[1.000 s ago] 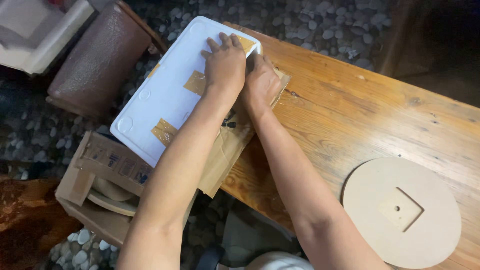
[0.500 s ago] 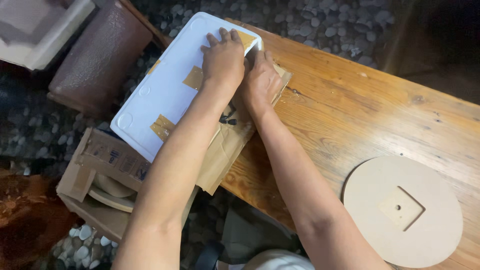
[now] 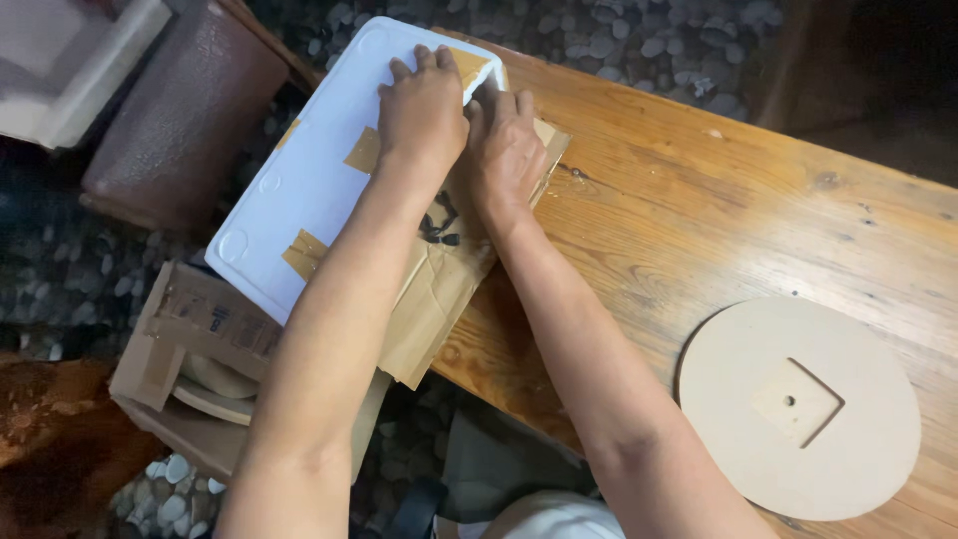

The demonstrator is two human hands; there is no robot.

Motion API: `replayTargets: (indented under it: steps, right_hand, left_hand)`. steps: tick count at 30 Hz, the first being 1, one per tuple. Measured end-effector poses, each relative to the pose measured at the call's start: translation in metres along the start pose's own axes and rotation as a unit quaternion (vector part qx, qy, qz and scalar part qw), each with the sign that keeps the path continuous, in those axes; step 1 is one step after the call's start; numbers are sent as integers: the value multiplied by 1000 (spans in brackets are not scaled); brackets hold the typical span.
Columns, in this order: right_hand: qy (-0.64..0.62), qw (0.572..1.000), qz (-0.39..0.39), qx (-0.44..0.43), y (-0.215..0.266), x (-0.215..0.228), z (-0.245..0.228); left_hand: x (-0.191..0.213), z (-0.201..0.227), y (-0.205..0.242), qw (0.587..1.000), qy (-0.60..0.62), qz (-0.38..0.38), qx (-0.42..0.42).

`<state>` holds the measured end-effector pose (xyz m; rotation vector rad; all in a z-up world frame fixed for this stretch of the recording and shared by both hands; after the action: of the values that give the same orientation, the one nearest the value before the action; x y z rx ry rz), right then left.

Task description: The person places a circular wooden board on a table, retrieves a black plastic component from a box, and positions it on the board. They then insert a small metal ring into a hole on the board and use pliers to press and secure the ring in place.

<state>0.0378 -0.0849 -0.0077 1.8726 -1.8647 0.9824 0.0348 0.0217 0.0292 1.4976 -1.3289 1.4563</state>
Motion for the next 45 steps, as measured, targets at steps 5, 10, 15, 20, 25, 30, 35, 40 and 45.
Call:
replayTargets:
  steps: [5, 10, 15, 20, 25, 30, 35, 40, 45]
  right_hand:
    - [-86, 995, -54, -3, 1, 20, -12]
    - [-77, 996, -37, -8, -4, 12, -3]
    - [-82, 996, -17, -18, -6, -2, 3]
    - [-27, 999, -11, -31, -9, -15, 9]
    - [31, 999, -21, -11, -8, -19, 10]
    - [71, 995, -71, -31, -14, -33, 16]
    - [4, 1000, -1, 7, -13, -22, 16]
    - [10, 999, -33, -2, -12, -20, 14]
    - [33, 999, -30, 5, -14, -28, 15]
  left_hand:
    - [3, 0, -2, 1000, 27, -14, 7]
    - [4, 5, 1, 1000, 5, 13, -9]
    - [0, 5, 2, 1000, -11, 14, -11]
    - [2, -1, 1, 999, 31, -6, -11]
    - [12, 1, 3, 999, 49, -17, -17]
    - [10, 3, 5, 999, 39, -28, -14]
    - [8, 0, 3, 999, 27, 13, -31]
    - [11, -1, 3, 998, 51, -8, -25]
    - [14, -1, 4, 998, 51, -16, -21]
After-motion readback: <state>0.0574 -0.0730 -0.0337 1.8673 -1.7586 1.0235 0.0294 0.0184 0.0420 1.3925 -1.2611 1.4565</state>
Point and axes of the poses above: each hand's wrist, its own y-axis away from the middle knuckle, its own x-axis out of the back of the hand, z = x × y, the point moved 4 cm from there along -y, towards the middle knuckle, and after that the axes turned 6 degrees about y, right-handed, at the moved point
